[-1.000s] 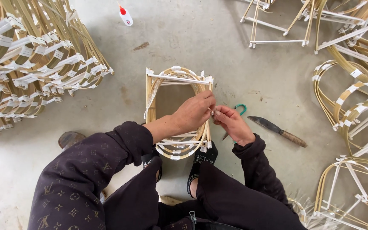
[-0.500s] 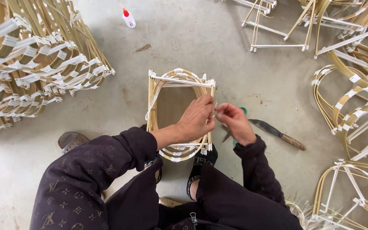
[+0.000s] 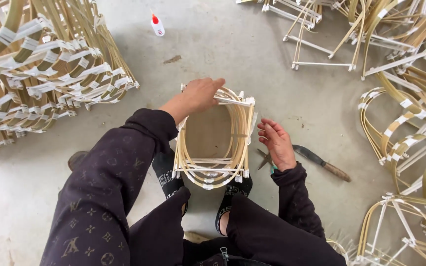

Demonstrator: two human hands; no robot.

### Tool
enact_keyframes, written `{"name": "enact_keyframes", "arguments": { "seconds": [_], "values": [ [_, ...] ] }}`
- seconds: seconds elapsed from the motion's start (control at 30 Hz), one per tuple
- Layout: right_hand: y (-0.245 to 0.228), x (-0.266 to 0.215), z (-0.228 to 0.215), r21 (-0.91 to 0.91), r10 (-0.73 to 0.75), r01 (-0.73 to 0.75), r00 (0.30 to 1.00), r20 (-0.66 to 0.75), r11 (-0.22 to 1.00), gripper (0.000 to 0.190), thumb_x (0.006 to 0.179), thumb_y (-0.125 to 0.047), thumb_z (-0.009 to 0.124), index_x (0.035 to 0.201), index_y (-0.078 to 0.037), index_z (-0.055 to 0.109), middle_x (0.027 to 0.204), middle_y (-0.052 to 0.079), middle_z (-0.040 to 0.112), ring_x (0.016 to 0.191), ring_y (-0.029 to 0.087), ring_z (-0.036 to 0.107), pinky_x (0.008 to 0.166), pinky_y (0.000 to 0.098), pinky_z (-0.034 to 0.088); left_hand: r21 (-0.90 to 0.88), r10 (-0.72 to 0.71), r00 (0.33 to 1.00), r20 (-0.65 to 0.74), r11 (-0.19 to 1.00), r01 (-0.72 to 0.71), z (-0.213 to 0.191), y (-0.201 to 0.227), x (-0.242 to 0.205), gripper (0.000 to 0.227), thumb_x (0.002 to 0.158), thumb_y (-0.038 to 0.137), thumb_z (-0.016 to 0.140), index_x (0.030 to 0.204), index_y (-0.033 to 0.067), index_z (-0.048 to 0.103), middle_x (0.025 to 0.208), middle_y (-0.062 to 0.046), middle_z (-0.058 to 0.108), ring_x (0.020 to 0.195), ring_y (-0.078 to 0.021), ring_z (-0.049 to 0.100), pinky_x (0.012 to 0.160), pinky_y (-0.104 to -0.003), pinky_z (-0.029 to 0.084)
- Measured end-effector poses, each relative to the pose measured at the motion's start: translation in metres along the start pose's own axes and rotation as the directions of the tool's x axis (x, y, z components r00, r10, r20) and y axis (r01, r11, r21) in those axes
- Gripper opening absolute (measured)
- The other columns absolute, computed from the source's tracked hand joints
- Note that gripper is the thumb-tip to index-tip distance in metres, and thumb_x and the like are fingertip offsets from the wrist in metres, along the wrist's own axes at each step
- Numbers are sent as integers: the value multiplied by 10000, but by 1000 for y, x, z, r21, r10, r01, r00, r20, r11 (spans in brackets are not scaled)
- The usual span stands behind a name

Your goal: Assembling and reinforcing curved bamboo or rattan frame components using adhesive and plastic ties.

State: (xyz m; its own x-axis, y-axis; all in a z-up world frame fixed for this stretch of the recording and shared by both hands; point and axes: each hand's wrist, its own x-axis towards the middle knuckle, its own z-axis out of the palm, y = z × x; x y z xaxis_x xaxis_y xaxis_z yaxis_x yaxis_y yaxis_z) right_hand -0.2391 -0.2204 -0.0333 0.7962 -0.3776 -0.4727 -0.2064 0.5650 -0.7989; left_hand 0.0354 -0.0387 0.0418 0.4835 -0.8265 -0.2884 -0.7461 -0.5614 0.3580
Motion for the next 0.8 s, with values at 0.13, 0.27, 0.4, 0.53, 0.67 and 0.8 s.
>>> {"name": "enact_keyframes", "arguments": {
  "seconds": [0.13, 0.27, 0.4, 0.53, 0.67, 0.8],
  "values": [
    [-13, 1, -4, 56, -48, 50, 998, -33, 997, 317, 1041, -195, 607, 1322, -50, 624, 1174, 52, 692, 971, 124, 642, 871, 305, 529, -129, 9, 1000, 10, 992, -8, -6, -28, -6, 580, 797, 220, 802, 1332, 119, 600, 1159, -187, 700, 1131, -380, 640, 933, -496, 498],
    [-30, 5, -15, 73, -165, 174, 980, -115, 982, 289, 1077, -200, 583, 1321, -52, 624, 1173, 51, 676, 1025, 145, 641, 930, 321, 527, -342, -239, 967, -86, 919, 197, -11, -55, -47, 481, 770, 293, 741, 1176, 49, 655, 1057, -227, 725, 1014, -419, 677, 898, -493, 531],
    [-60, 11, 9, 14, -214, 218, 967, -139, 976, 303, 1077, -253, 558, 1308, -62, 600, 1265, 55, 658, 1150, 157, 625, 995, 334, 503, -338, -399, 917, -16, 865, 370, 8, -48, -100, 589, 764, 349, 749, 1177, -24, 556, 1004, -262, 699, 960, -434, 679, 859, -522, 529],
    [-61, 34, 34, -108, -172, 159, 977, -126, 981, 502, 1064, -410, 507, 1438, -76, 481, 1396, 46, 575, 1259, 154, 545, 1065, 354, 466, -557, -455, 877, 155, 693, 457, 15, -44, -122, 847, 734, 426, 817, 1330, -34, 429, 1132, -251, 631, 1050, -363, 658, 933, -460, 528],
    [-67, 45, 70, -90, 47, -55, 995, -90, 994, 638, 1043, -545, 405, 1505, -111, 337, 1419, 50, 571, 1281, 155, 587, 1085, 319, 470, -836, -381, 908, 176, 430, 342, 28, -57, -107, 1071, 667, 334, 889, 1487, -10, 292, 1288, -167, 519, 1188, -223, 530, 990, -384, 468],
    [-69, 46, 77, -155, 160, -153, 987, 30, 976, 690, 1031, -611, 329, 1467, -95, 469, 1325, 41, 608, 1080, 130, 601, 869, 317, 509, -880, -309, 900, 306, 268, 391, 20, -49, -108, 898, 634, 215, 781, 1458, 55, 464, 1149, -94, 653, 1044, -196, 626, 906, -339, 519]
  ]
}}
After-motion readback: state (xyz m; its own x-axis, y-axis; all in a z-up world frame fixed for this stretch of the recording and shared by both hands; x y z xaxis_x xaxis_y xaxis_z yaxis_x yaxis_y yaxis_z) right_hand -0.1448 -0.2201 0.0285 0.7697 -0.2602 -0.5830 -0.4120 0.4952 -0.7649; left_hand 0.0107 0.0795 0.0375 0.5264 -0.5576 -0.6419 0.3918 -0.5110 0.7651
